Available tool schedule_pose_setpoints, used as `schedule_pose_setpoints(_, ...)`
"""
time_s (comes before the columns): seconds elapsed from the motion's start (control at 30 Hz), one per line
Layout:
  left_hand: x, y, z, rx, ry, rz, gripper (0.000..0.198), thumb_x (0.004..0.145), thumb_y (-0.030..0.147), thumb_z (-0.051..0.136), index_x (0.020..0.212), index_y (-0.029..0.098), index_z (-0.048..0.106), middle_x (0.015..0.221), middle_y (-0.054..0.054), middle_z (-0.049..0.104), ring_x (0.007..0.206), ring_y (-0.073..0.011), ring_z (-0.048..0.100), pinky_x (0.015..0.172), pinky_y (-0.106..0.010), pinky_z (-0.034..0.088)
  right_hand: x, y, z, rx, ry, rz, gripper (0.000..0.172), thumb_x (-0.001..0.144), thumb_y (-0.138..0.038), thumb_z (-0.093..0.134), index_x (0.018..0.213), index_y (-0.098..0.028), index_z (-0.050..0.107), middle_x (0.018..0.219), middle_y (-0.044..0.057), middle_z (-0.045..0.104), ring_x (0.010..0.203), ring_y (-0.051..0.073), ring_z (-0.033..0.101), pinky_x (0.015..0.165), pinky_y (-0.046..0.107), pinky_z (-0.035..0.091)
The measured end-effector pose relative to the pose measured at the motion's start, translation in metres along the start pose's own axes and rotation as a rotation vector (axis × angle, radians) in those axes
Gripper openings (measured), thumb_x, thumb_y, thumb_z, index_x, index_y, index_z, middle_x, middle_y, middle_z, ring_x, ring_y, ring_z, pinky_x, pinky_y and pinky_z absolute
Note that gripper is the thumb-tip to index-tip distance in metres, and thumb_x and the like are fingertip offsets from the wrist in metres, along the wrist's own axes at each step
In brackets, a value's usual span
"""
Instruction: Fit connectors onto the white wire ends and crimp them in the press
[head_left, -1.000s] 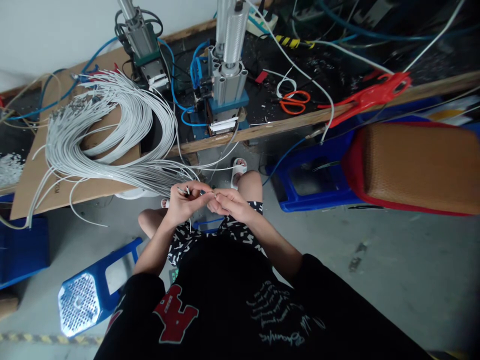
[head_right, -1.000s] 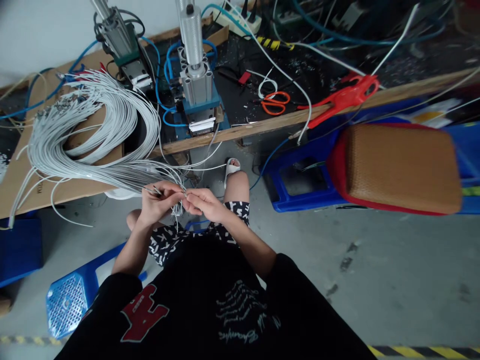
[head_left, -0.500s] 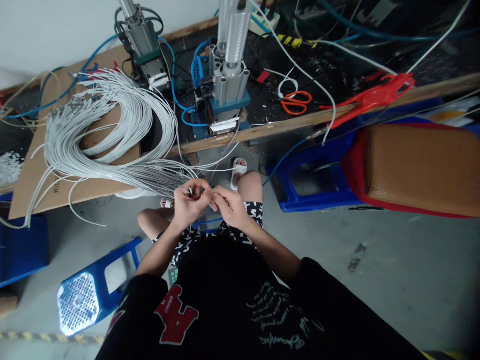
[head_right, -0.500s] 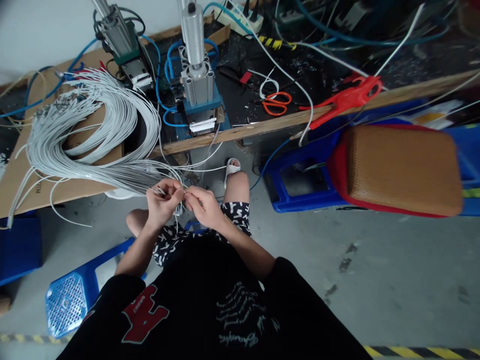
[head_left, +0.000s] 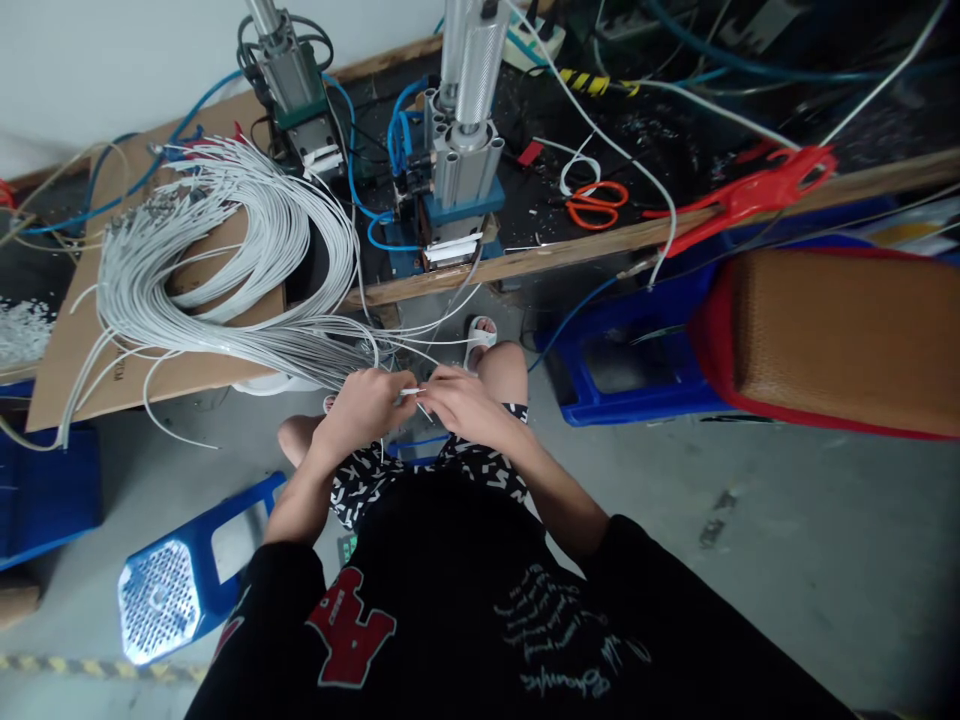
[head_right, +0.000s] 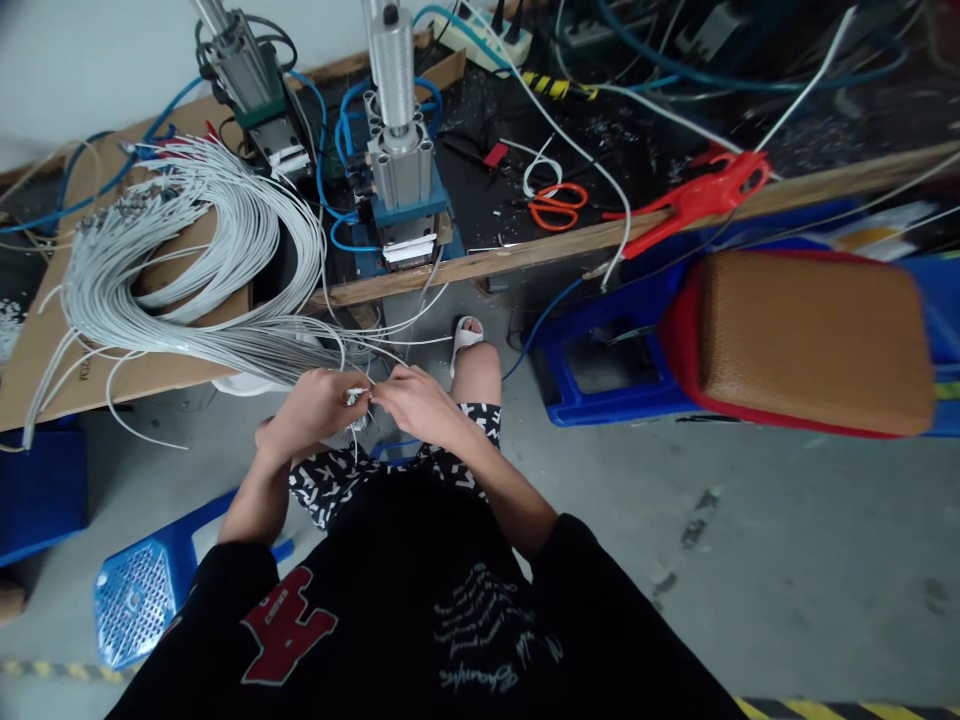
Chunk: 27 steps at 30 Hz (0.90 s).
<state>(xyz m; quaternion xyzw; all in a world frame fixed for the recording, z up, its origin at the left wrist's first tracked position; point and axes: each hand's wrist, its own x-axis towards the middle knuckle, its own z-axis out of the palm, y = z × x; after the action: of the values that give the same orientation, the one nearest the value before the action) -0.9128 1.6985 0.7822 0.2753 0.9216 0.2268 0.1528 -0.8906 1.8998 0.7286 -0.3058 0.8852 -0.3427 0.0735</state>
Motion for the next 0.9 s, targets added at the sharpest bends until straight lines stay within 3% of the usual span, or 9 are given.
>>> schedule_pose_setpoints(0.07,0.001,-0.001,-0.001,0.064,-0.062,-0.004,0.021,0.090,0.024,0.055,0.089,0.020,0.076,0.069,-0.005,0.071,0.061,-0.0171,0.062,0.061,-0.027,0.037,0.000,0.002,0.000,-0.015,-0.038,-0.005,0.025,0.103,-0.022,0.050,0.089,-0.018,0.071,0.084,0.007,0.070,0.090,0.021,0.058,0.079,0.033,0.039)
schedule_pose_setpoints(0.13,0.002,-0.002,-0.003,0.042,-0.049,-0.007,0.021,0.090,0.024,0.055,0.090,0.020,0.076,0.067,-0.004,0.069,0.059,-0.0159,0.060,0.061,-0.027,0.036,0.000,0.003,-0.001,0.026,-0.031,0.006,0.025,0.102,-0.021,0.051,0.088,-0.018,0.072,0.084,0.007,0.071,0.090,0.021,0.059,0.081,0.033,0.040)
schedule_pose_setpoints(0.3,0.002,0.000,-0.001,-0.386,0.192,0.016,0.017,0.090,0.027,0.063,0.081,0.018,0.074,0.061,0.002,0.060,0.053,-0.0086,0.045,0.057,-0.023,0.035,-0.001,-0.002,0.000,0.418,0.132,0.088,0.038,0.105,-0.028,0.046,0.076,-0.019,0.070,0.081,0.005,0.072,0.083,0.017,0.061,0.081,0.030,0.045)
schedule_pose_setpoints(0.5,0.008,0.004,0.018,-0.882,0.405,-0.056,0.016,0.082,0.033,0.079,0.081,0.016,0.076,0.050,0.009,0.031,0.048,-0.0058,0.021,0.048,-0.023,0.018,0.003,-0.012,0.009,0.852,0.306,0.185,0.048,0.102,-0.052,0.050,0.073,-0.018,0.069,0.073,0.004,0.073,0.070,0.015,0.063,0.075,0.029,0.049)
schedule_pose_setpoints(0.67,0.012,0.009,0.032,-1.069,0.520,-0.097,0.025,0.080,0.041,0.082,0.079,0.016,0.079,0.049,0.008,0.030,0.048,-0.0053,0.023,0.048,-0.023,0.021,0.009,-0.018,0.011,0.994,0.383,0.200,0.052,0.095,-0.064,0.055,0.071,-0.019,0.067,0.060,0.002,0.067,0.063,0.016,0.062,0.071,0.030,0.051)
schedule_pose_setpoints(0.9,0.015,0.018,0.037,-1.136,0.654,-0.129,0.025,0.077,0.041,0.084,0.079,0.017,0.081,0.048,0.008,0.033,0.047,-0.0055,0.030,0.050,-0.022,0.028,0.013,-0.024,0.012,1.020,0.435,0.233,0.055,0.092,-0.068,0.057,0.066,-0.020,0.064,0.057,0.002,0.063,0.059,0.015,0.059,0.066,0.030,0.052)
